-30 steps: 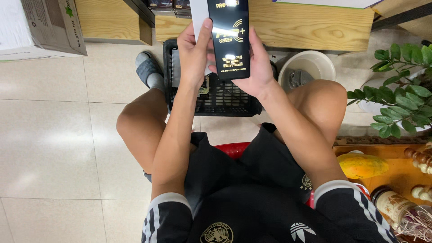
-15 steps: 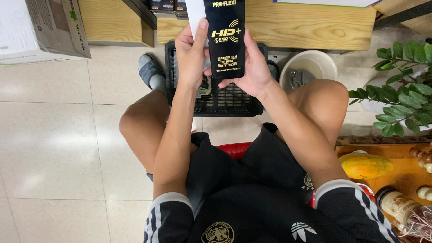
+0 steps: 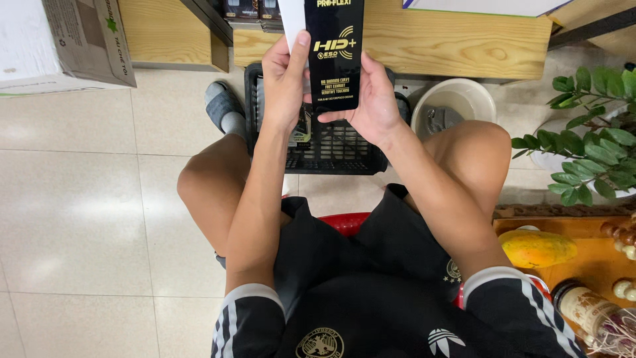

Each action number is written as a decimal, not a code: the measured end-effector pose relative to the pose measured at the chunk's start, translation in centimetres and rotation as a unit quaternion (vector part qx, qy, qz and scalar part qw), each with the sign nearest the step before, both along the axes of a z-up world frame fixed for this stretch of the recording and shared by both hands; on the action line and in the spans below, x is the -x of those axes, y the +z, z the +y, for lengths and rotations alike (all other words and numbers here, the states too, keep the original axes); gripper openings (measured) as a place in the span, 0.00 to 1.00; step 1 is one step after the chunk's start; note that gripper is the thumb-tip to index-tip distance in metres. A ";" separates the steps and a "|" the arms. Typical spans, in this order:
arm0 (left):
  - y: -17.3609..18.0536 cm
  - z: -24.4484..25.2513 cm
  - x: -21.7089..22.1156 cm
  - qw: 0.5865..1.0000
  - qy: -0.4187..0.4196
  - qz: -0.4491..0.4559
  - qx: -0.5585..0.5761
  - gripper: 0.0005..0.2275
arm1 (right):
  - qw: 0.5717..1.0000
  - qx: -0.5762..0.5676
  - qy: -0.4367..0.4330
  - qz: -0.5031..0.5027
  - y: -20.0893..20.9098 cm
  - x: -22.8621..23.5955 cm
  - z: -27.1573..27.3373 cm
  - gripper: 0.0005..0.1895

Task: The person wipes packaged phone screen protectors with a cloth, removes them from boxes, and writes in a notebook with a pen.

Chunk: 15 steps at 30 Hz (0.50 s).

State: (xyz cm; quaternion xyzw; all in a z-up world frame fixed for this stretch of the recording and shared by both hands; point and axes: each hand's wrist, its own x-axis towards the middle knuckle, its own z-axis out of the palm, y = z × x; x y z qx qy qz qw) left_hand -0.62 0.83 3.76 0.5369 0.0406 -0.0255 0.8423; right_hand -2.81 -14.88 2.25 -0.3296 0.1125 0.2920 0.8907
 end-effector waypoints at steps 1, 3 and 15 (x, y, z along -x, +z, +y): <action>0.0 0.0 0.0 1.000 -0.002 0.004 -0.003 0.13 | 1.000 0.003 -0.005 0.004 -0.2 -0.1 0.0 0.34; 0.0 0.2 0.2 1.000 -0.007 0.002 -0.009 0.13 | 1.000 -0.004 -0.005 -0.002 -0.2 0.1 0.1 0.34; -2.2 -0.1 -0.5 0.999 0.030 0.038 -0.007 0.12 | 0.999 -0.034 -0.013 -0.014 -2.5 -0.3 0.1 0.30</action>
